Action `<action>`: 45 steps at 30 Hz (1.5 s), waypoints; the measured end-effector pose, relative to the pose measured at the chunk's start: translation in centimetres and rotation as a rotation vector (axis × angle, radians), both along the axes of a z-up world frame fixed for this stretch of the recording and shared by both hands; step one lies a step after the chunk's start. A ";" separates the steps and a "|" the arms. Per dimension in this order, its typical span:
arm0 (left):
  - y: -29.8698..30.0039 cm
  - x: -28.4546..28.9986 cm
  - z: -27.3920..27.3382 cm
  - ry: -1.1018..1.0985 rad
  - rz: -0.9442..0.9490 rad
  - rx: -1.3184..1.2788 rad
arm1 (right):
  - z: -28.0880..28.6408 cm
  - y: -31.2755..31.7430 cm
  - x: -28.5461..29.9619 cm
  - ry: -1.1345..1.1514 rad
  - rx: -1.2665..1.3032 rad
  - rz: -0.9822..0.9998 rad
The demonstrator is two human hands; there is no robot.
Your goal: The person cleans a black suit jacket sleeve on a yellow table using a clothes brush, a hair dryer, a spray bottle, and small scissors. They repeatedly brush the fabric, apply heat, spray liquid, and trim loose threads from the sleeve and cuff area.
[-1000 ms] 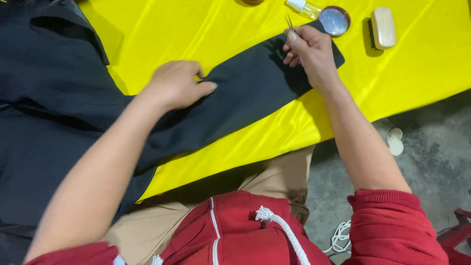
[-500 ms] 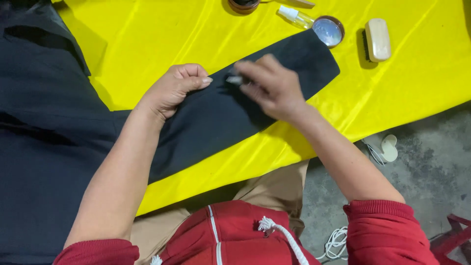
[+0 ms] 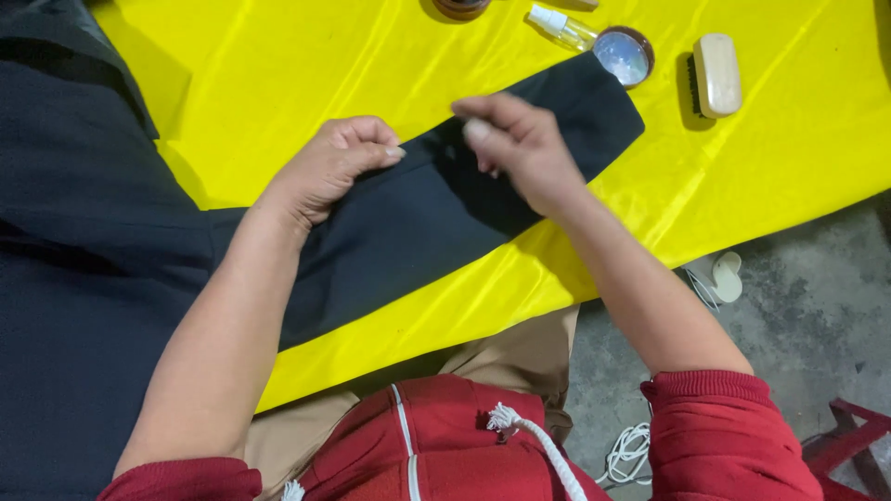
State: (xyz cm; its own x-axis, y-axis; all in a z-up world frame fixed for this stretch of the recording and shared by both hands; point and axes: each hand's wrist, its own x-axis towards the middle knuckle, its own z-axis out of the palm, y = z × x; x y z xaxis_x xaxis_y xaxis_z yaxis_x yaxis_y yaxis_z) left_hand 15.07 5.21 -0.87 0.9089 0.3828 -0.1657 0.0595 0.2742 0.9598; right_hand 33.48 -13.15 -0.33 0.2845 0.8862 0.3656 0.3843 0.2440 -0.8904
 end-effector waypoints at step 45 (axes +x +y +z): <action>-0.4 1.1 -1.1 0.256 -0.073 0.383 | -1.9 -1.8 -2.7 -0.980 -0.263 -0.031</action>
